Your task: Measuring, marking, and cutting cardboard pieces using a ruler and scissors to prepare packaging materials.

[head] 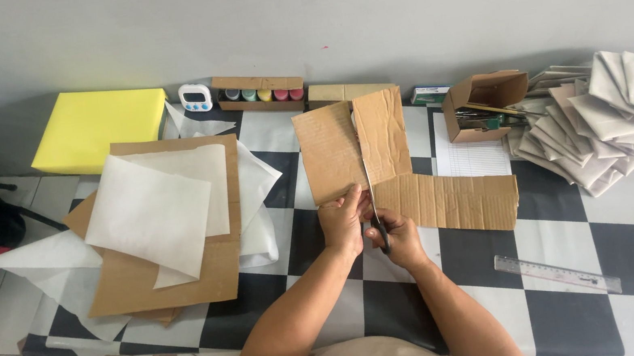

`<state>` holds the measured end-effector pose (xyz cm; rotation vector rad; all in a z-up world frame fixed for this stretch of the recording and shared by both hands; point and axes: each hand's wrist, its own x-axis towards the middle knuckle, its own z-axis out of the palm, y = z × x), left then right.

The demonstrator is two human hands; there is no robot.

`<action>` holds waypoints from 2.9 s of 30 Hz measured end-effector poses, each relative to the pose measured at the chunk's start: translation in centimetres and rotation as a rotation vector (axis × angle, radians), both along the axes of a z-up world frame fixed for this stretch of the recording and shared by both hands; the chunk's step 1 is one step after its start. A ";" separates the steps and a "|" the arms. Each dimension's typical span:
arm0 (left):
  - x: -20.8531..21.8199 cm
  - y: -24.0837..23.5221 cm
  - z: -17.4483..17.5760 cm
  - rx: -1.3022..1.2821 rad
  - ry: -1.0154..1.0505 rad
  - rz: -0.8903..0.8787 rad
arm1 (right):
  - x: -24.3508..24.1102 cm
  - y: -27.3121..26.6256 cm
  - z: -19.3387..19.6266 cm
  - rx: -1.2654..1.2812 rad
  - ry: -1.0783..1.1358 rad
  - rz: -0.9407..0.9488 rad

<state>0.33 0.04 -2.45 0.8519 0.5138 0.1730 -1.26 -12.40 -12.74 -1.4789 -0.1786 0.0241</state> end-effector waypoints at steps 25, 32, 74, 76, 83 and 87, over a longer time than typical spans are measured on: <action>0.3 0.5 -0.6 -0.002 -0.044 -0.055 | -0.1 0.1 1.8 0.252 0.032 0.126; 0.0 -0.1 -1.6 0.031 -0.012 -0.126 | 0.1 0.1 1.6 0.232 -0.002 0.106; 0.7 5.0 3.0 0.458 -0.156 -0.163 | 0.6 -2.6 3.9 0.523 0.053 -0.089; 1.2 6.5 2.2 0.546 -0.169 -0.161 | 0.6 -2.7 4.7 0.516 0.041 -0.132; 1.5 7.9 3.7 0.523 -0.131 -0.114 | 0.2 -2.1 5.9 0.277 0.071 -0.274; 1.6 7.3 4.2 0.431 -0.083 -0.055 | -0.2 -1.4 5.9 0.366 0.156 -0.157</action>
